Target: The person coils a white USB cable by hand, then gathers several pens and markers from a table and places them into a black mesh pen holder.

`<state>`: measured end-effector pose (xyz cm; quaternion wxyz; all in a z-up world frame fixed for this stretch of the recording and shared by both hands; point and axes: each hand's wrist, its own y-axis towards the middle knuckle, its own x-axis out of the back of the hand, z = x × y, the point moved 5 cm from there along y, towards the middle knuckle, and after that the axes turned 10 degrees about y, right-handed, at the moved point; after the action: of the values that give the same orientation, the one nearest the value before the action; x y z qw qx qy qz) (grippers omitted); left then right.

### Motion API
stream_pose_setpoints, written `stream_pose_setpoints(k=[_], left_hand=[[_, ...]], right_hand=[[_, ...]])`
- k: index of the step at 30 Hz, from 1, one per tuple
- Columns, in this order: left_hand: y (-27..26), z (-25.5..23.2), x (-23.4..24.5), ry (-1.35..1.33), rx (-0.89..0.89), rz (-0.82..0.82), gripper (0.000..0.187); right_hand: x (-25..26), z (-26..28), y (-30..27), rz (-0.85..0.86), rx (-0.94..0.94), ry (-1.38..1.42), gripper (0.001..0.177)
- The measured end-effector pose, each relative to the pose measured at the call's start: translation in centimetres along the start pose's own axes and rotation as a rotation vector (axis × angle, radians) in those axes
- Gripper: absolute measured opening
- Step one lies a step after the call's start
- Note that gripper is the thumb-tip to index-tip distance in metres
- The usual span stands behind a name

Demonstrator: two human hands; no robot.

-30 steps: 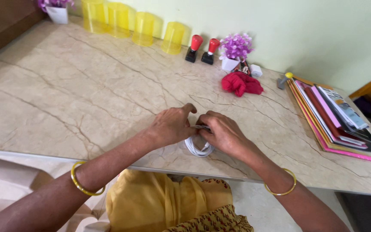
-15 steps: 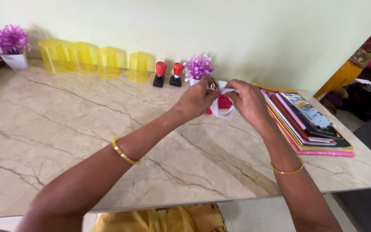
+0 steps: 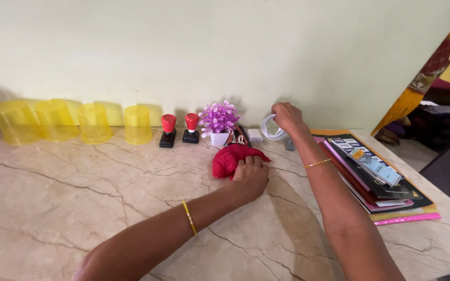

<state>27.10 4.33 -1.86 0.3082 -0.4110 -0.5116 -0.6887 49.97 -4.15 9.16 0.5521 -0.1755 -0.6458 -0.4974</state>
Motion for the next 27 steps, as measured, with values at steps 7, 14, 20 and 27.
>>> stream_pose_setpoints(k=[7, 14, 20, 27], left_hand=[[-1.8, 1.3, 1.7, -0.211, 0.016, -0.143, 0.035], [-1.6, 1.2, 1.6, -0.174, 0.021, -0.146, 0.039], [-1.6, 1.3, 1.3, -0.212, 0.014, -0.121, 0.039], [-1.6, 1.3, 0.7, -0.249, 0.018, -0.213, 0.034]], right_hand=[[-5.1, -1.9, 2.6, 0.085, -0.016, -0.042, 0.017], [-7.3, -5.1, 2.4, 0.125, -0.088, -0.05, 0.024], [-6.4, -4.9, 1.2, 0.177, -0.151, 0.048, 0.026], [-0.4, -0.9, -0.1, 0.098, 0.01, 0.111, 0.043]])
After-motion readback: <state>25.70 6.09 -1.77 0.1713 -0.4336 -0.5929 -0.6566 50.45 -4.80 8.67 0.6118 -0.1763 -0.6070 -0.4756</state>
